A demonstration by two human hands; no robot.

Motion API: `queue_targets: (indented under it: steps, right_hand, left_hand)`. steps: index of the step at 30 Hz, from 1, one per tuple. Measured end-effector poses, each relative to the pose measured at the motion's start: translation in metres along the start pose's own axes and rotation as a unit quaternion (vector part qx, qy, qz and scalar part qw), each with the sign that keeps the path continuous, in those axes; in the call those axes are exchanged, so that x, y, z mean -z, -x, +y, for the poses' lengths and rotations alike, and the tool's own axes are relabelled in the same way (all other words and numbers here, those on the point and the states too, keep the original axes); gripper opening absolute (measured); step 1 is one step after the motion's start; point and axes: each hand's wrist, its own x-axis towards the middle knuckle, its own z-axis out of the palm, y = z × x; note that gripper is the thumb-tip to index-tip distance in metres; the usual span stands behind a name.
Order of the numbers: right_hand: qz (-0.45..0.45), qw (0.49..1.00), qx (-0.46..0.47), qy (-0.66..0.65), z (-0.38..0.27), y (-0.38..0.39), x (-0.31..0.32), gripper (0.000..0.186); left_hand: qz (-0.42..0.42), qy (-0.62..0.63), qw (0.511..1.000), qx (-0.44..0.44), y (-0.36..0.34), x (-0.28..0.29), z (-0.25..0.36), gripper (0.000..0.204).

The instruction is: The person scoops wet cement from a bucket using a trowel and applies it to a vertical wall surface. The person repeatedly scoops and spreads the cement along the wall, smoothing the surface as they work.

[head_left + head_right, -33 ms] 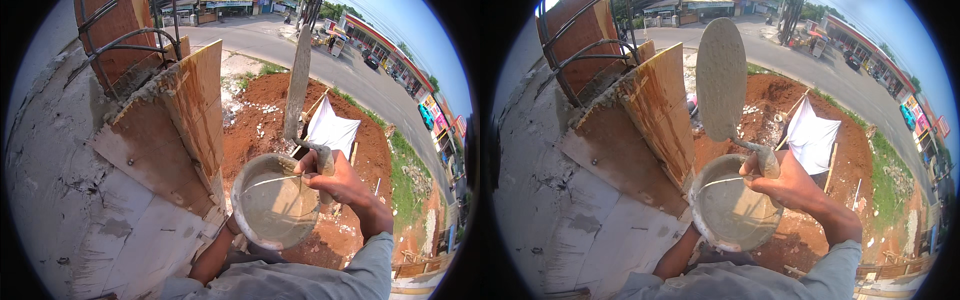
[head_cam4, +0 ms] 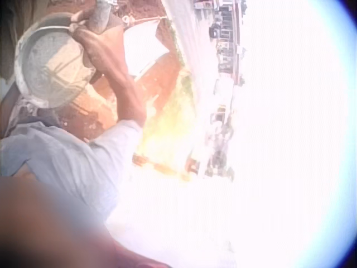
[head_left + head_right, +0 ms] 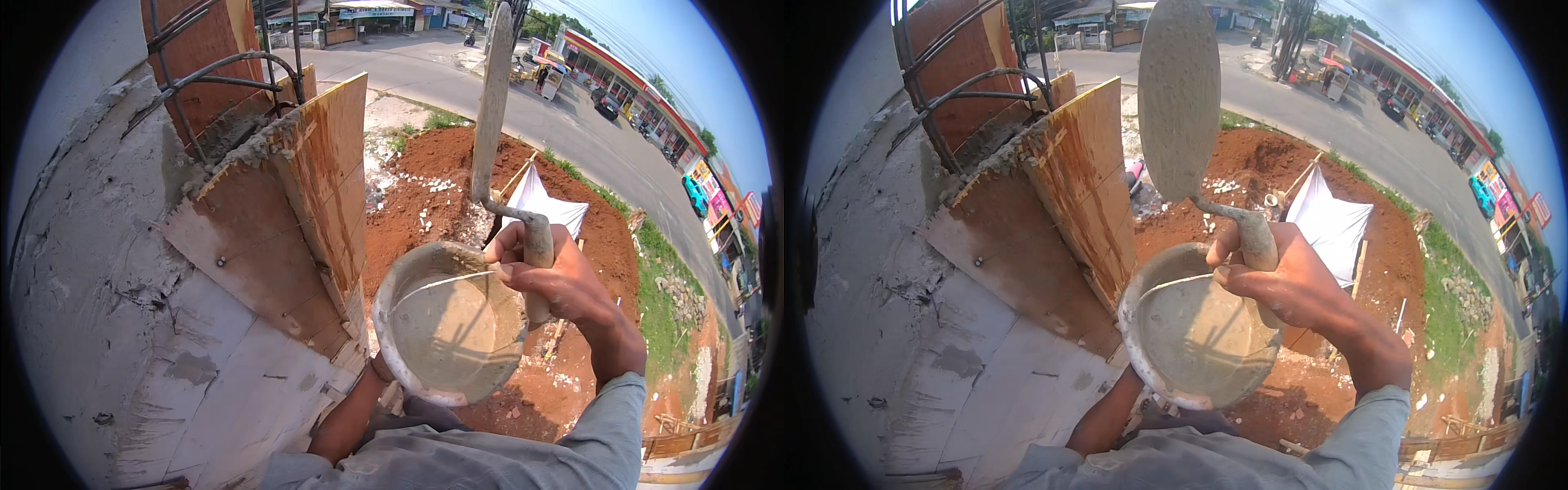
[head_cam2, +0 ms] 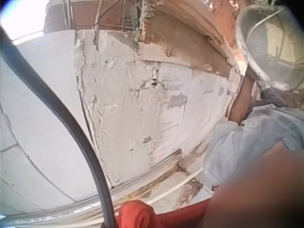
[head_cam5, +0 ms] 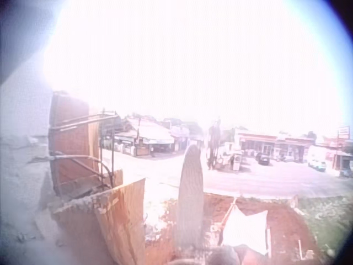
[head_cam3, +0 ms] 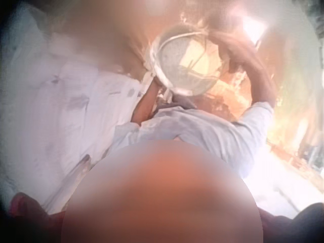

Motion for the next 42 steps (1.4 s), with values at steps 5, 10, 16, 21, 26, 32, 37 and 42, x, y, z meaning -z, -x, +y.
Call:
queue_targets:
  steps: [5,10,16,21,26,32,37,42]
  right_hand:
    - [0.007,0.980,0.197,0.034,-0.106,-0.035,-0.002,0.027]
    - [-0.023,0.926,0.359,0.116,-0.176,-0.066,0.012,0.028]
    - [-0.047,0.898,0.415,0.137,-0.216,-0.070,0.013,0.026]
    - [-0.076,0.888,0.413,0.189,-0.204,-0.067,0.006,0.021]
    - [-0.103,0.906,0.378,0.158,-0.202,-0.074,0.009,0.019]
    - [-0.106,0.928,0.291,0.207,-0.211,-0.086,0.020,0.029]
    - [0.019,0.851,0.282,0.442,-0.224,-0.097,0.027,0.051]
    - [0.073,0.584,0.327,0.739,-0.234,-0.116,0.024,0.034]
  left_hand:
    - [-0.055,-0.054,0.994,-0.073,-0.016,-0.103,0.047,0.098]
    - [-0.082,-0.084,0.973,-0.197,-0.016,-0.178,0.073,0.108]
    - [-0.105,-0.059,0.946,-0.300,-0.018,-0.246,0.090,0.118]
    - [-0.113,-0.093,0.915,-0.377,-0.022,-0.275,0.103,0.121]
    - [-0.125,-0.075,0.922,-0.358,-0.026,-0.289,0.101,0.125]
    - [-0.108,-0.088,0.924,-0.356,-0.031,-0.301,0.094,0.125]
    - [-0.107,-0.134,0.911,-0.376,-0.032,-0.311,0.095,0.121]
    - [-0.131,-0.105,0.918,-0.360,-0.031,-0.318,0.093,0.118]
